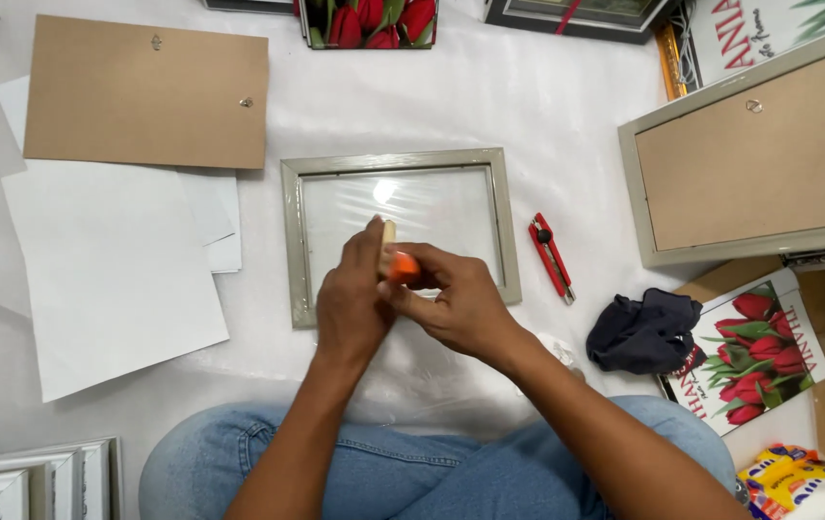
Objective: Assembling and cleaning a picture frame using a brush and manual manipulation
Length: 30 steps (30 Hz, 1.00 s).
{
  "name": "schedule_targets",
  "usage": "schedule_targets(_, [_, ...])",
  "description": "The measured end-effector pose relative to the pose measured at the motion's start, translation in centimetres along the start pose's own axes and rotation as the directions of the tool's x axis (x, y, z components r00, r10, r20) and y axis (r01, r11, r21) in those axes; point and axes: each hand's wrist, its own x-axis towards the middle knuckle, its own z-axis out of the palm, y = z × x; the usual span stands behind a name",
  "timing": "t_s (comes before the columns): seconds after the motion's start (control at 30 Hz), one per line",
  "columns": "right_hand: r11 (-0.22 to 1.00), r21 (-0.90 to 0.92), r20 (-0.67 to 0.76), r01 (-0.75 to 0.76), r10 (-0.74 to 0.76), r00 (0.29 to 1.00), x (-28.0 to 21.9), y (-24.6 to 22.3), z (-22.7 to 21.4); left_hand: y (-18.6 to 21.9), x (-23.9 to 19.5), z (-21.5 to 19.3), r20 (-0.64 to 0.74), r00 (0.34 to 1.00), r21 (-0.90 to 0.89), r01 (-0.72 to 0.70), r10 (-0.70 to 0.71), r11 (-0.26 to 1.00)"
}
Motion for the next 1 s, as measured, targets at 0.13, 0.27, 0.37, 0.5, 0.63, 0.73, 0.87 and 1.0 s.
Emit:
schedule_targets(0.13, [0.992,-0.087,0.058,0.095,-0.091,0.994,0.7,0.4,-2.5,-1.4,1.2,-2.1,-0.043,0.953,-0.219,0.283,-0.299,0.934])
schedule_targets(0.27, [1.000,0.031,-0.188,0.002,0.004,0.982,2.1,0.2,-5.8,-4.1,1.4,-2.1,-0.036,0.848,-0.373,0.480,-0.529,0.794])
schedule_targets(0.37, [0.989,0.139,-0.327,-0.052,0.096,0.940,2.5,-0.4,-8.1,-1.1,1.2,-2.0,0.101,0.849,-0.456,0.502,-0.518,0.735])
schedule_targets(0.5, [0.988,0.148,-0.437,-0.051,0.112,0.892,2.3,-0.1,-10.3,2.8,0.9,1.1,0.273,0.846,-0.500,0.532,-0.458,0.683])
schedule_targets(0.63, [0.987,0.158,-0.467,0.000,0.075,0.881,2.2,0.4,-11.0,4.8,0.8,5.3,0.309,0.820,-0.496,0.571,-0.481,0.655])
schedule_targets(0.73, [0.987,0.155,-0.476,0.045,0.034,0.879,2.0,0.6,-11.6,6.1,0.5,7.6,0.298,0.800,-0.477,0.597,-0.521,0.645])
schedule_targets(0.87, [0.979,0.186,-0.472,0.080,0.018,0.881,1.8,0.5,-12.0,5.4,-0.5,10.3,0.268,0.788,-0.412,0.613,-0.554,0.674])
schedule_targets(1.0, [0.970,0.229,-0.467,0.085,0.033,0.884,1.7,0.2,-12.4,4.0,-0.8,9.8,0.164,0.818,-0.263,0.575,-0.551,0.775])
